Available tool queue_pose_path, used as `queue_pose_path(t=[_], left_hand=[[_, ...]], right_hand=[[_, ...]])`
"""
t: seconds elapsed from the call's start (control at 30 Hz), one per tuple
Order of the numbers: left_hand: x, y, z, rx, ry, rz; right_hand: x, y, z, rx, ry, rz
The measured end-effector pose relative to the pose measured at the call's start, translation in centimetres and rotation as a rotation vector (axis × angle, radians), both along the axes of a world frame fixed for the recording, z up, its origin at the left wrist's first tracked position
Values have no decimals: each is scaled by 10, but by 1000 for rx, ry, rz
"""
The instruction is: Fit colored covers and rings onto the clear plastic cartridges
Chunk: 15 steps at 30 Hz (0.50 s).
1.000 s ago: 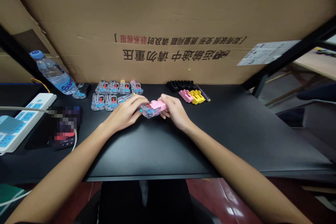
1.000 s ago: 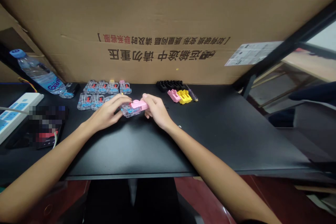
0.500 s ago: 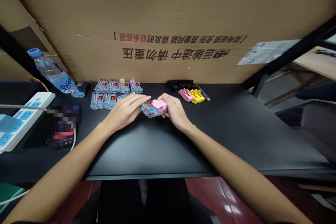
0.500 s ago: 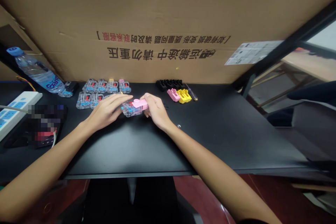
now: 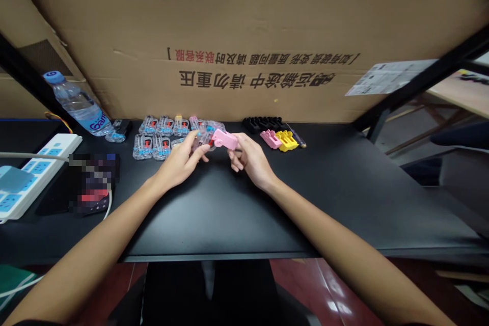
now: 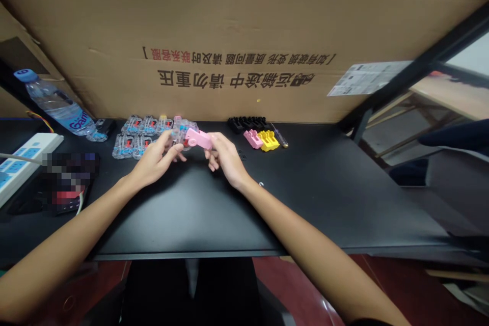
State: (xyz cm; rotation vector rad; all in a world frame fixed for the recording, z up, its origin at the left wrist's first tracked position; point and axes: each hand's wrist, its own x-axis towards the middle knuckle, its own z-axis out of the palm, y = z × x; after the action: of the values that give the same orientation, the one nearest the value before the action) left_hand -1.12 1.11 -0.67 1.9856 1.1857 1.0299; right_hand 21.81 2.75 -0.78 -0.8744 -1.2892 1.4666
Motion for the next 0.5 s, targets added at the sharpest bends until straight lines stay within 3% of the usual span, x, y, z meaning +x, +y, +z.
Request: queue_pose_path(t=[0.1, 0.2, 0.5], left_hand=[[4, 4, -4, -176, -256, -59], [5, 6, -6, -260, -374, -109], [-1, 10, 2, -198, -407, 18]], right_hand=[[1, 0, 2, 62, -96, -20], [2, 1, 1, 79, -139, -29], [3, 3, 0, 44, -74, -144]])
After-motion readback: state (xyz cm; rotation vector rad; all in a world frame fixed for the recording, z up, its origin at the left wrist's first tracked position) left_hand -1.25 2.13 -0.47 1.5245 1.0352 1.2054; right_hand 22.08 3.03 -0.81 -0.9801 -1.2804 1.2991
